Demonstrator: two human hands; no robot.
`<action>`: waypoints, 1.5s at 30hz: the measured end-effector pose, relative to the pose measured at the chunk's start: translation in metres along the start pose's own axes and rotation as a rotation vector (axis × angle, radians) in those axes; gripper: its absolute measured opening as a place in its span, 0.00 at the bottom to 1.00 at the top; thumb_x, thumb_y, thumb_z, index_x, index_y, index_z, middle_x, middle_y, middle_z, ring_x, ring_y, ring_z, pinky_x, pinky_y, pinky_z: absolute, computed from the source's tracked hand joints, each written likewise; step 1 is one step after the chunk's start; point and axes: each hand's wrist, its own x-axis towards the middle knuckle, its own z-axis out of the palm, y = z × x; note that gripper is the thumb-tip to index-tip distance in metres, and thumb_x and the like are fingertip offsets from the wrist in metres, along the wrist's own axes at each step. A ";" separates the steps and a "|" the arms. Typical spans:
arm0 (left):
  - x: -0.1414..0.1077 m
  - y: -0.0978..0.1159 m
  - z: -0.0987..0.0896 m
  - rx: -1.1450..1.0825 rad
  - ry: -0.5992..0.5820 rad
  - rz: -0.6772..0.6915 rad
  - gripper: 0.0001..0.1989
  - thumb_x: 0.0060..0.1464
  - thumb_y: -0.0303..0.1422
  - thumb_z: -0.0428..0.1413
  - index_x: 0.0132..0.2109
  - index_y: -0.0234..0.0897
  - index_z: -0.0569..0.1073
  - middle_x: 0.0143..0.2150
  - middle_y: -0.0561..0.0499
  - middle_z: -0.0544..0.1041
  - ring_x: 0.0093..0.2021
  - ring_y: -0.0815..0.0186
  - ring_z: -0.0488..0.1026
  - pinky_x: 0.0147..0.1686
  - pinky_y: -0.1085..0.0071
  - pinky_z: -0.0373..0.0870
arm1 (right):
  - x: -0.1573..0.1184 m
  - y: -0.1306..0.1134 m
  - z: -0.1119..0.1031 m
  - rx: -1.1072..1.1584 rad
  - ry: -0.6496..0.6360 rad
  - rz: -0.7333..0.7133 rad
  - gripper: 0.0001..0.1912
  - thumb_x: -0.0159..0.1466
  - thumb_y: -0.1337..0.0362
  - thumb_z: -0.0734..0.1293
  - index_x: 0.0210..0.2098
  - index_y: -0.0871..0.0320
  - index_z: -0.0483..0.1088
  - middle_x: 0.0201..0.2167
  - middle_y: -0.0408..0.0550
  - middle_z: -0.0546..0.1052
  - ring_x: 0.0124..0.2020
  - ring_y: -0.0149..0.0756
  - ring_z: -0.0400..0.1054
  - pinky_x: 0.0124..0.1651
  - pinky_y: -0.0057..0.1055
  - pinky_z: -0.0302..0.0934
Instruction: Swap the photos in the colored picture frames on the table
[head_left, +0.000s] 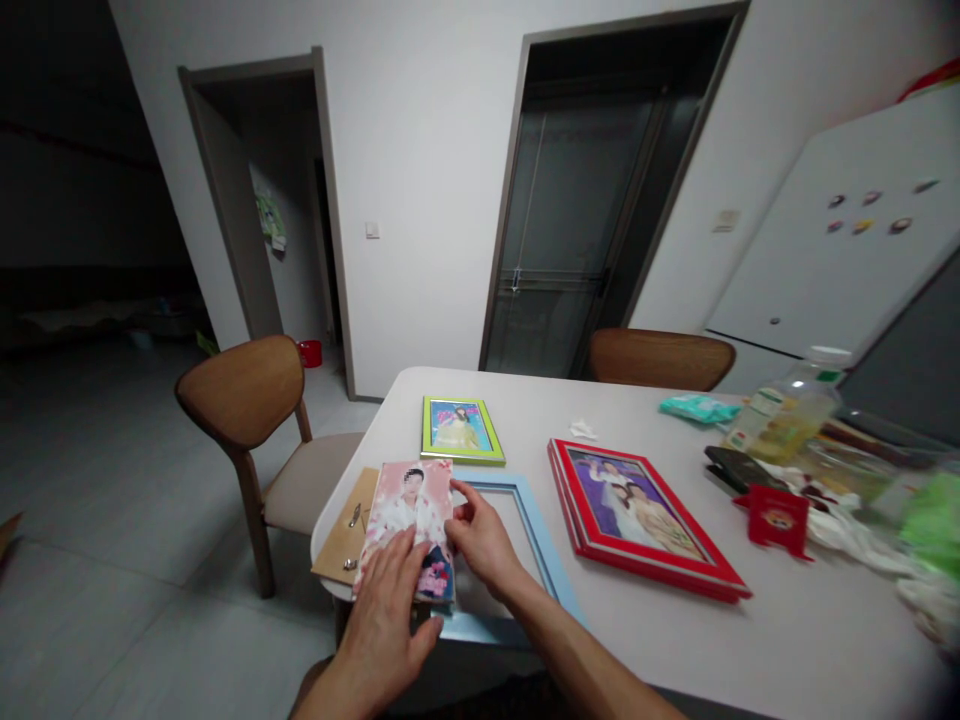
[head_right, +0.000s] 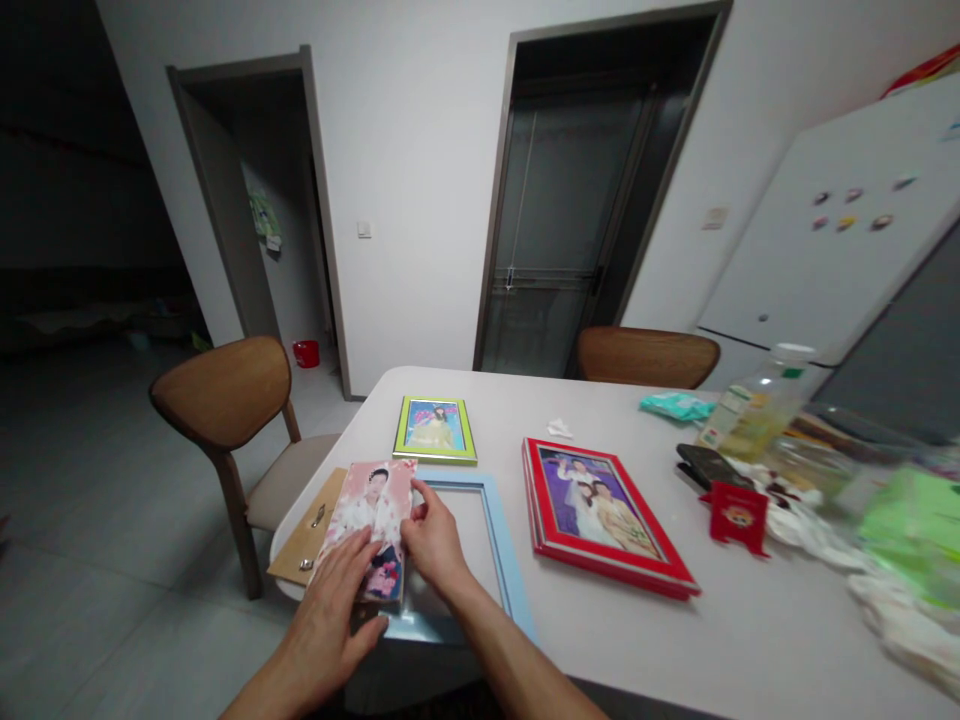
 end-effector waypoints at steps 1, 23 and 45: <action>0.003 0.002 0.000 -0.016 0.030 0.010 0.30 0.42 0.26 0.50 0.55 0.34 0.56 0.58 0.40 0.56 0.58 0.53 0.51 0.53 0.50 0.51 | -0.003 -0.009 0.001 0.074 -0.002 -0.031 0.31 0.46 0.74 0.58 0.51 0.61 0.56 0.19 0.35 0.64 0.18 0.24 0.58 0.22 0.21 0.55; 0.028 0.029 0.009 -0.798 0.091 -0.404 0.25 0.44 0.31 0.52 0.51 0.33 0.61 0.53 0.41 0.65 0.53 0.58 0.61 0.53 0.60 0.56 | -0.004 0.004 -0.090 0.102 0.155 0.187 0.27 0.49 0.68 0.56 0.50 0.61 0.57 0.28 0.48 0.75 0.21 0.33 0.67 0.23 0.26 0.60; 0.016 0.031 0.012 -0.226 -0.266 -0.046 0.24 0.40 0.25 0.56 0.47 0.32 0.62 0.57 0.37 0.57 0.58 0.58 0.51 0.55 0.58 0.51 | 0.021 0.031 -0.094 -0.108 0.152 0.155 0.27 0.49 0.69 0.57 0.49 0.62 0.60 0.23 0.45 0.75 0.20 0.32 0.67 0.20 0.24 0.58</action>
